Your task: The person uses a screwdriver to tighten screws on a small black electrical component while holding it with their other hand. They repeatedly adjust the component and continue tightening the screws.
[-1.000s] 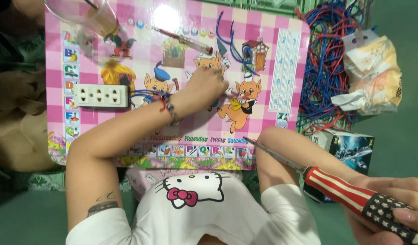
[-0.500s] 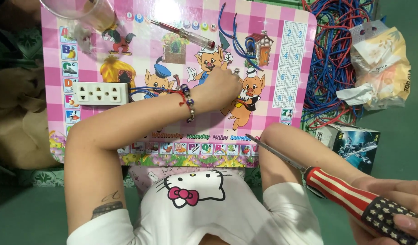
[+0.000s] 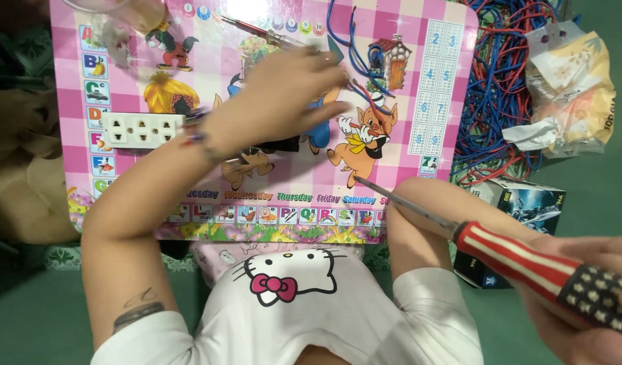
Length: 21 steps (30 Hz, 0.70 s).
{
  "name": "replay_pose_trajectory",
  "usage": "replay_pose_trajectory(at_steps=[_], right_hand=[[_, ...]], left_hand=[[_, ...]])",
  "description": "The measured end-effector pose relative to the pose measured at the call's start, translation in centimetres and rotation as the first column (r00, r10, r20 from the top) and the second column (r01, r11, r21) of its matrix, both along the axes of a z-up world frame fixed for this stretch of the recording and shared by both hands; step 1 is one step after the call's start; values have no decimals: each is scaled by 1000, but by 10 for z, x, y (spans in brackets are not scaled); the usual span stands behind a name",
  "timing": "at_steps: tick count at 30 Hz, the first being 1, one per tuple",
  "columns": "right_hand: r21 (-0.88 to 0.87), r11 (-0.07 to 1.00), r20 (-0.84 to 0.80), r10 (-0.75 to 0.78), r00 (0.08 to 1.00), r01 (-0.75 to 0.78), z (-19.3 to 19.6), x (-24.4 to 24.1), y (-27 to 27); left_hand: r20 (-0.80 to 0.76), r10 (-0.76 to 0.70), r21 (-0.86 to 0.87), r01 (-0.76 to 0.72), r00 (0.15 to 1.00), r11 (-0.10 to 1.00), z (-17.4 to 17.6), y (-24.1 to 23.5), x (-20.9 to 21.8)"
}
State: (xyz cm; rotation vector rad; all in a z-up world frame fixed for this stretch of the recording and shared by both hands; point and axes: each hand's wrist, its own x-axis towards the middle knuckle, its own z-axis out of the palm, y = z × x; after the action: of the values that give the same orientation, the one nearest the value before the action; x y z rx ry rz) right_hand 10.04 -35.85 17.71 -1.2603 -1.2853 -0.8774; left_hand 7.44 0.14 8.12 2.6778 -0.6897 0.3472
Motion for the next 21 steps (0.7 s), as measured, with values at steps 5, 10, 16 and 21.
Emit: replay_pose_trajectory(at_steps=[5,10,16,21], right_hand=[[-29,998,19,52,998,-52,18,11,65],[-75,992,-103,-109,989,101,-10,-14,70],[-380,920,-172,-169,971,93,-9,-11,85],[-211,975,-6,65,998,-65,-2,5,151]], left_hand=[[-585,-103,-178,-4,805,984,1,49,-67],[-547,-36,-216,-99,836,971,-49,23,-67],[-226,51,-26,-58,973,998,-61,22,-77],[-212,148,87,-132,966,987,-55,48,-82]])
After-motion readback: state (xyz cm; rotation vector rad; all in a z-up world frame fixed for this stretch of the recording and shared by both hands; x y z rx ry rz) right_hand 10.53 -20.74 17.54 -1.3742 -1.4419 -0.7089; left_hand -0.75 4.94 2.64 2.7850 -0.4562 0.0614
